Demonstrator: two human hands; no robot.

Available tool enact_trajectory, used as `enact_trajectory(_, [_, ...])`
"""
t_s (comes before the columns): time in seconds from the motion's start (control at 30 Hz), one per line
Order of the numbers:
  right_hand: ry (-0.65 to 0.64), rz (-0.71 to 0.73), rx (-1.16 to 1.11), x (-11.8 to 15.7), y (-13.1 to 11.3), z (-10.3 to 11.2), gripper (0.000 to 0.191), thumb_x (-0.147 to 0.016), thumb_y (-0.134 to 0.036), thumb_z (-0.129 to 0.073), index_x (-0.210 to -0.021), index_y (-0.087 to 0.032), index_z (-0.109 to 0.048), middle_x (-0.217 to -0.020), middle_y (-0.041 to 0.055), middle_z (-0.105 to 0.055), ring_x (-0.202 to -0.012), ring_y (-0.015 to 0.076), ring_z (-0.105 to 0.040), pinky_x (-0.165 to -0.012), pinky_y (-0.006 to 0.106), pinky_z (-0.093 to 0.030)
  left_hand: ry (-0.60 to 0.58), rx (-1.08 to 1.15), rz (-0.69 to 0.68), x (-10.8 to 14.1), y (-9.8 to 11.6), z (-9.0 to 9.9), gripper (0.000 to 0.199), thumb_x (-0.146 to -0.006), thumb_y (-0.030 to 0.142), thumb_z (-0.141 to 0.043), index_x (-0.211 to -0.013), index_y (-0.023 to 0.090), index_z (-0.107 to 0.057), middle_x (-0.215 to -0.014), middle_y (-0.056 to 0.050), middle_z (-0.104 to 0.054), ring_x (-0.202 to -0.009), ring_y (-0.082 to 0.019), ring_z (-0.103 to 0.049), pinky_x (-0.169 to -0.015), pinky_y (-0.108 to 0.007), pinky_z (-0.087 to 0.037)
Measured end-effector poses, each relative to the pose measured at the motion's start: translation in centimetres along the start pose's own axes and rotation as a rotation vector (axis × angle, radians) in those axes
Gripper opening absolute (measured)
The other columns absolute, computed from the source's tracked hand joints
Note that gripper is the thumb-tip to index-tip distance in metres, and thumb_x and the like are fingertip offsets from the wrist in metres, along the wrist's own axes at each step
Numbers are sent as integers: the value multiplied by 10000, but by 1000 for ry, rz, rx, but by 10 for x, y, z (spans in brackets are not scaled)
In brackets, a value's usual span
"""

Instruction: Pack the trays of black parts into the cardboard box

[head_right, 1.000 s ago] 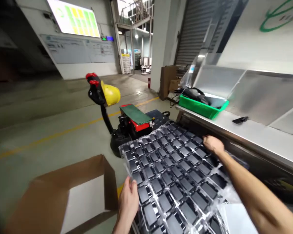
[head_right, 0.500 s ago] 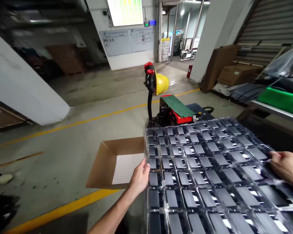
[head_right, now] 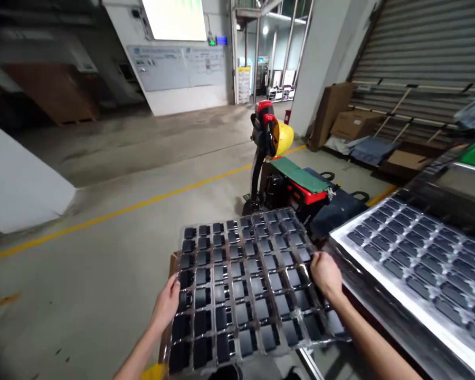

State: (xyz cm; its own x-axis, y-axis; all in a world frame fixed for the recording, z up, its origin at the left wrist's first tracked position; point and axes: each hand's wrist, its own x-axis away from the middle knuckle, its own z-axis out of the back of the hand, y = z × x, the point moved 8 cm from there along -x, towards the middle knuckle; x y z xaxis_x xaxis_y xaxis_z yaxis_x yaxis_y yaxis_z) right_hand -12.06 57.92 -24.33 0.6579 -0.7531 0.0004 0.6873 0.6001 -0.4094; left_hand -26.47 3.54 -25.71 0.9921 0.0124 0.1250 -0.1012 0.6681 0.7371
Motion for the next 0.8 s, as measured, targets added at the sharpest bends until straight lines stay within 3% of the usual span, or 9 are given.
enact_trajectory(0.1, [-22, 8, -83, 14, -35, -80, 418, -995, -387, -307, -978, -112, -621, -979, 231, -689, -892, 316, -677, -836, 433, -494, -21, 15, 112, -41, -78, 6, 487, -981, 348, -359, -1372, 105, -515, -1278, -162, -675, -1231, -268, -614, -1106, -406, -448])
enact_trajectory(0.2, [-65, 6, -88, 20, -56, -156, 410, -1003, -373, -296, -1006, -116, -616, -1021, 207, -689, -956, 293, -660, -866, 386, -475, -4, -26, 160, -76, -144, -1, 453, -984, 337, -364, -1354, 127, -521, -1238, -154, -692, -1193, -277, -634, -1077, -414, -470])
enact_trajectory(0.3, [-96, -1, -70, 19, -65, -223, 389, -1009, -331, -298, -1028, -112, -618, -1044, 179, -690, -998, 264, -649, -894, 339, -453, 23, -77, 215, -103, -202, -22, 401, -979, 305, -375, -1293, 141, -563, -1267, -160, -677, -1193, -278, -638, -1070, -396, -482])
enact_trajectory(0.4, [-130, -33, -41, 15, -65, -281, 375, -1014, -303, -301, -1048, -107, -619, -1067, 171, -686, -1001, 247, -653, -891, 315, -440, 1, -118, 299, -120, -252, -52, 438, -990, 277, -338, -1328, 84, -540, -1342, -213, -623, -1251, -303, -604, -1105, -412, -459])
enact_trajectory(0.6, [-199, -107, 0, 10, -49, -361, 375, -1029, -328, -292, -1067, -131, -609, -1068, 154, -684, -961, 241, -668, -834, 309, -445, -50, -194, 404, -130, -309, -102, 516, -1016, 295, -260, -1428, 47, -449, -1436, -230, -542, -1337, -324, -528, -1165, -418, -394])
enact_trajectory(0.8, [-227, -122, 24, 20, -30, -401, 322, -1024, -264, -321, -1128, -100, -579, -1133, 174, -664, -1030, 232, -656, -891, 283, -445, -27, -227, 360, -129, -332, -132, 519, -1005, 327, -263, -1413, 62, -446, -1387, -233, -566, -1296, -323, -554, -1156, -437, -401])
